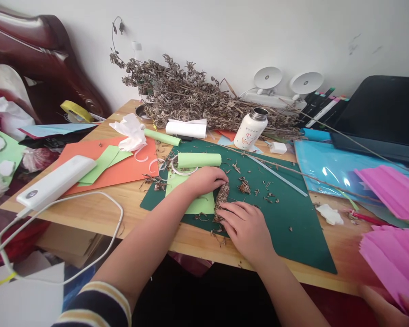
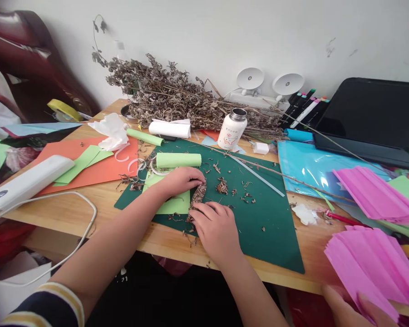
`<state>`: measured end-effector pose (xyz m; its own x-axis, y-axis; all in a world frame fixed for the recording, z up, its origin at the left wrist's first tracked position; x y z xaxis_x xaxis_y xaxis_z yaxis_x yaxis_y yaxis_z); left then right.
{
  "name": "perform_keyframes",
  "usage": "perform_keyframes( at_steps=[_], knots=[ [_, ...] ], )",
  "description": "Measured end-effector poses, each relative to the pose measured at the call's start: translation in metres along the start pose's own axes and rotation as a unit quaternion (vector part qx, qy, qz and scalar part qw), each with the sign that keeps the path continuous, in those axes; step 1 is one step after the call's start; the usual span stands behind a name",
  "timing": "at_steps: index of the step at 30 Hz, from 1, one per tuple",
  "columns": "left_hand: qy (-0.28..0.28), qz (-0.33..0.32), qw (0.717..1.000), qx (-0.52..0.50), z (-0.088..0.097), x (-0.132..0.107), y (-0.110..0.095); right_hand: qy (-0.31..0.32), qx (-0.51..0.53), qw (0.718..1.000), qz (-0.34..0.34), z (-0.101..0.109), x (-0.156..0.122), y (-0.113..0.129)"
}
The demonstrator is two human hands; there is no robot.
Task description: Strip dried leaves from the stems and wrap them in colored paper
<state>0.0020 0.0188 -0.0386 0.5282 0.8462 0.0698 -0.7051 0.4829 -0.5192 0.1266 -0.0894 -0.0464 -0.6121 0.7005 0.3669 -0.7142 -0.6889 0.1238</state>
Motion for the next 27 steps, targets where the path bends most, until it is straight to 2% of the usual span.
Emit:
perform_keyframes(
  at_steps=[10, 20, 27],
  knots=[
    [-0.009, 0.031, 0.999, -0.027, -0.008, 0.0, 0.0, -0.012, -0.006, 1.0, -0.028, -0.002, 0.004, -0.001],
    [-0.016, 0.033, 0.999, -0.015, -0.011, 0.0, 0.001, -0.018, -0.02, 0.997, -0.066, -0.004, 0.011, -0.002],
    [-0.007, 0.053, 0.998, -0.033, -0.01, 0.0, -0.001, -0.023, -0.044, 0.997, -0.064, -0.006, 0.015, -0.005]
  ],
)
Point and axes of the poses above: each hand's wrist, its own x-axis towards the middle knuckle, its own z-axis out of the back of the hand, y = z × x, the point moved 2 cm from there along x, towards the middle knuckle, and after that the axes turned 12 degrees about z, right-handed, at the moved point
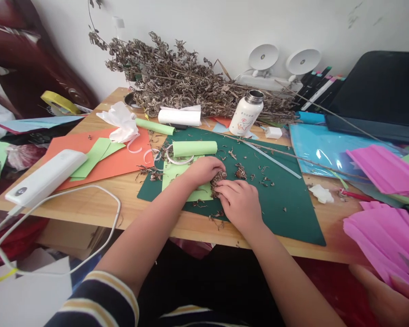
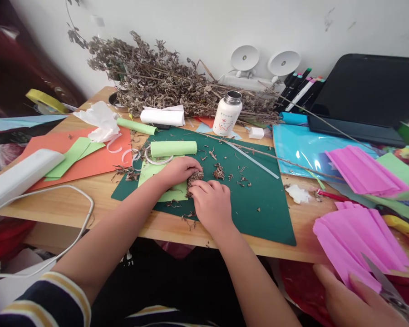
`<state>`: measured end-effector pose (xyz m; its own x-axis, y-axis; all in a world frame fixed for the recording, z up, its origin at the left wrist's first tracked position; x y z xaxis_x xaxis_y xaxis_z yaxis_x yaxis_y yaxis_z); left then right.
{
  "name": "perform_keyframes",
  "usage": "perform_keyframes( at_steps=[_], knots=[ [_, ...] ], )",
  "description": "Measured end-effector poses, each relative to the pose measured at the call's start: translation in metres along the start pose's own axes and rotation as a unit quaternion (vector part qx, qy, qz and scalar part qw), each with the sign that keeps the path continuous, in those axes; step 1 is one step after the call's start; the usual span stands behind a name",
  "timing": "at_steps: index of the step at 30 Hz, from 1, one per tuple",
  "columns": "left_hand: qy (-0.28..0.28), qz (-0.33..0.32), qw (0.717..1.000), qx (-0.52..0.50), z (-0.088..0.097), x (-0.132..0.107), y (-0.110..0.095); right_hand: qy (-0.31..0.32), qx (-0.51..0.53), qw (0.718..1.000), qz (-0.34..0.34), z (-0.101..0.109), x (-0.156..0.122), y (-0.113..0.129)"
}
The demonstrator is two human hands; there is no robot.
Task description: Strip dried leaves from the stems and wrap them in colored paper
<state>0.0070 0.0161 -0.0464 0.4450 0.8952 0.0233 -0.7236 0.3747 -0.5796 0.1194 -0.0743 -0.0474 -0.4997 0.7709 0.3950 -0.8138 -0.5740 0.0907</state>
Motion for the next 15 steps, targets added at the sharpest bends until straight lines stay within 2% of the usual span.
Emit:
perform_keyframes(
  at_steps=[5, 11, 15],
  knots=[
    [-0.013, -0.002, 1.0, -0.007, 0.0002, -0.0013, 0.0004, -0.004, 0.0, 1.0, 0.011, -0.0011, -0.0015, 0.0008],
    [-0.016, -0.027, 0.999, 0.001, -0.0023, 0.001, 0.0033, 0.006, -0.003, 0.998, 0.065, -0.0003, -0.0039, 0.005],
    [-0.022, -0.04, 0.999, 0.003, -0.0012, 0.0029, 0.0028, 0.014, 0.004, 0.998, 0.068, 0.001, -0.0072, 0.007]
  ],
)
Point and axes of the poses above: each hand's wrist, its own x-axis towards the middle knuckle, its own z-axis out of the back of the hand, y = z × x, the point moved 2 cm from there along x, towards the middle knuckle, and after that the axes turned 12 degrees about z, right-handed, at the moved point
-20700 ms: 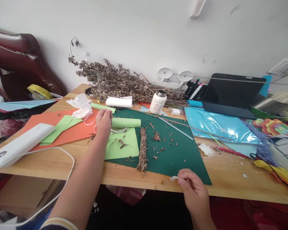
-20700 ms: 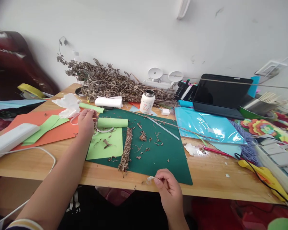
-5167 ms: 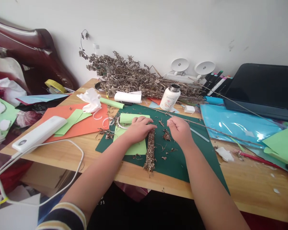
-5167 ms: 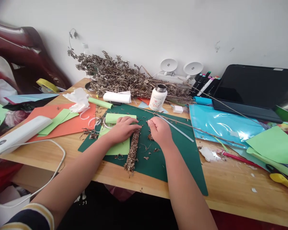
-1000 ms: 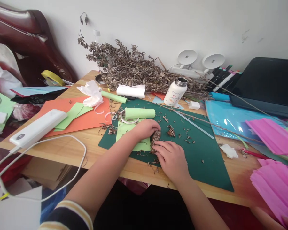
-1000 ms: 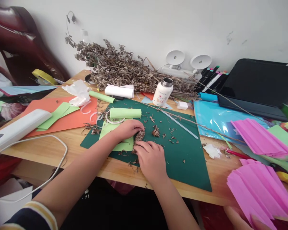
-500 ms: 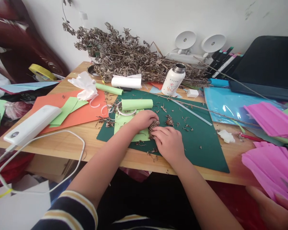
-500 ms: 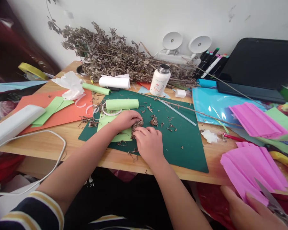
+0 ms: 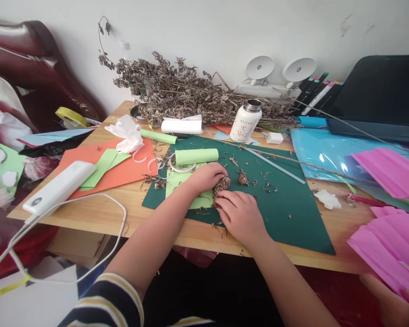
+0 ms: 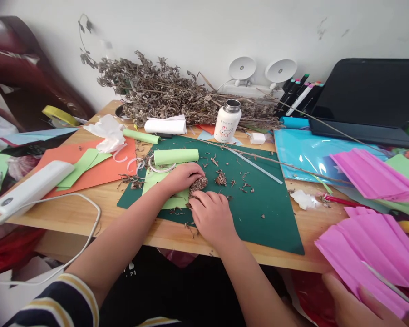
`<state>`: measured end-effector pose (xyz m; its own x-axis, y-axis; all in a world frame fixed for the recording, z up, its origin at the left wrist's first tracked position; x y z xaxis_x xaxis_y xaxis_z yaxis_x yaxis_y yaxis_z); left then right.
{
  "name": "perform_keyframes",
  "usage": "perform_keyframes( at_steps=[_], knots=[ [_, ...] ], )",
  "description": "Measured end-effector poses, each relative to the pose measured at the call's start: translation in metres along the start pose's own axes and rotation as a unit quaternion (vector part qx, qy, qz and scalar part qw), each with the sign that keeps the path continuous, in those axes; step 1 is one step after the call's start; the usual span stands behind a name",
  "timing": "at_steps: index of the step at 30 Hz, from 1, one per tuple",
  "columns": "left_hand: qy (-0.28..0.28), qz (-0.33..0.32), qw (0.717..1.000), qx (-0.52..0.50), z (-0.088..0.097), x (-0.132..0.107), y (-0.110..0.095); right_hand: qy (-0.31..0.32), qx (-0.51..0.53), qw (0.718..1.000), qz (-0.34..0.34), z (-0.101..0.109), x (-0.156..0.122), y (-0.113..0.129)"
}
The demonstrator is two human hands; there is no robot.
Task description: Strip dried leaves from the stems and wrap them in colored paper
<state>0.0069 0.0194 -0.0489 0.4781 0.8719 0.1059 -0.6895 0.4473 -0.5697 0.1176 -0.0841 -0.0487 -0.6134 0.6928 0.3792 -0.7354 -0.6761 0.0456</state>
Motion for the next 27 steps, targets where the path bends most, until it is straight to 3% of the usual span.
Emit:
perform_keyframes(
  at_steps=[14, 20, 24, 27],
  knots=[
    [-0.03, -0.019, 0.999, -0.04, 0.004, -0.001, -0.004, -0.021, 0.028, 0.999, -0.001, 0.01, -0.009, 0.004],
    [-0.06, 0.003, 0.996, -0.063, 0.008, 0.0, 0.0, -0.153, 0.089, 0.983, -0.051, 0.026, -0.012, -0.025],
    [-0.098, 0.024, 0.992, -0.077, 0.013, -0.001, 0.006, -0.258, 0.116, 0.947, -0.149, 0.042, 0.014, -0.057],
    [-0.128, 0.035, 0.988, -0.077, 0.019, -0.003, 0.009, -0.282, 0.18, 0.921, -0.2, 0.044, 0.037, -0.082]
  ],
)
Point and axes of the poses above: each hand's wrist, its own x-axis towards the middle knuckle, its own z-axis out of the back of the hand, y = z × x, the point moved 2 cm from there along x, towards the middle knuckle, and after that the axes turned 12 degrees about z, right-handed, at the moved point
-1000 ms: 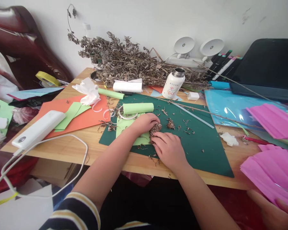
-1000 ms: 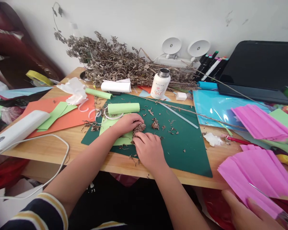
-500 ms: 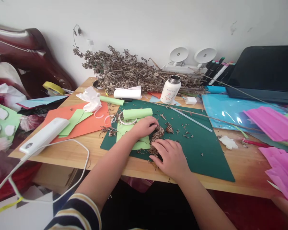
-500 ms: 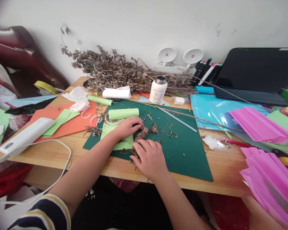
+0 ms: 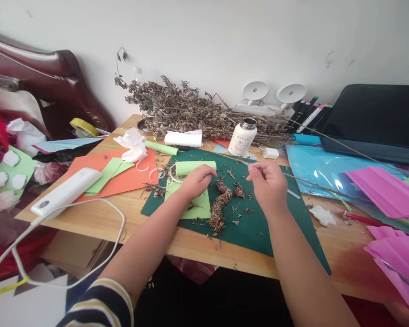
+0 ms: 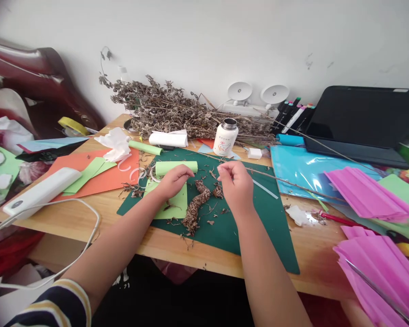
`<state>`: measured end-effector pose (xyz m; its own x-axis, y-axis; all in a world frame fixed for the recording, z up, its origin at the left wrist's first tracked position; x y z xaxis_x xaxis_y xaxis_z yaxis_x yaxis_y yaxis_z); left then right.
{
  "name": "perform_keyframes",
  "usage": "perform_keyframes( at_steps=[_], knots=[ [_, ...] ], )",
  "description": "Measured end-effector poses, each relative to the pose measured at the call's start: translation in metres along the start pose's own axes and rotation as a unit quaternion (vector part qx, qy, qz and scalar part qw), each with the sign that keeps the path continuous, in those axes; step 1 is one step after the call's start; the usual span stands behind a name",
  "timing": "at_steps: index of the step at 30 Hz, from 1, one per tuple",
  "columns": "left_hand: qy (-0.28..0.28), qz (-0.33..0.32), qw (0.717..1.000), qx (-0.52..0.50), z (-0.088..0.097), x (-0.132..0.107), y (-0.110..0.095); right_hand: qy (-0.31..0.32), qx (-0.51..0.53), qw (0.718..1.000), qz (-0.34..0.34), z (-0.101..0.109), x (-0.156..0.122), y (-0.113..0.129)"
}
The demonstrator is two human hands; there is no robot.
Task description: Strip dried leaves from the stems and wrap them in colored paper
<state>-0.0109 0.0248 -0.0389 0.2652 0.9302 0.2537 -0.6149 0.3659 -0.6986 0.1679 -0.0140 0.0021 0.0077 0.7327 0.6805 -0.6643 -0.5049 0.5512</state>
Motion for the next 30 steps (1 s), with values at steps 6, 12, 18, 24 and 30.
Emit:
perform_keyframes(
  at_steps=[6, 12, 18, 24, 30],
  knots=[
    [-0.034, 0.007, 0.999, 0.02, 0.01, -0.001, -0.001, 0.094, -0.041, 0.993, -0.055, -0.004, 0.014, -0.048],
    [-0.088, 0.022, 0.996, 0.025, 0.015, 0.0, -0.001, 0.234, -0.053, 0.97, -0.029, 0.0, 0.006, -0.057],
    [-0.103, 0.027, 0.994, 0.003, 0.019, -0.004, 0.001, 0.445, -0.069, 0.892, 0.032, -0.008, -0.001, -0.043],
    [-0.107, 0.03, 0.994, -0.001, 0.02, -0.006, 0.001, 0.431, -0.093, 0.896, 0.05, -0.015, -0.002, -0.043],
    [-0.099, 0.012, 0.995, 0.032, 0.02, -0.009, -0.005, 0.294, -0.038, 0.955, 0.008, -0.015, 0.003, -0.038]
  ],
)
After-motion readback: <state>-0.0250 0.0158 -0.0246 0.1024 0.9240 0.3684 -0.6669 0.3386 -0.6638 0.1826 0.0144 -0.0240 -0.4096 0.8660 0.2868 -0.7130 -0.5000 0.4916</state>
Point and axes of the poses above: each hand's wrist, its own x-axis towards the middle knuckle, its own z-axis out of the back of the hand, y = z × x, the point moved 2 cm from there along x, towards the middle knuckle, and after that the axes turned 12 degrees about z, right-handed, at the moved point
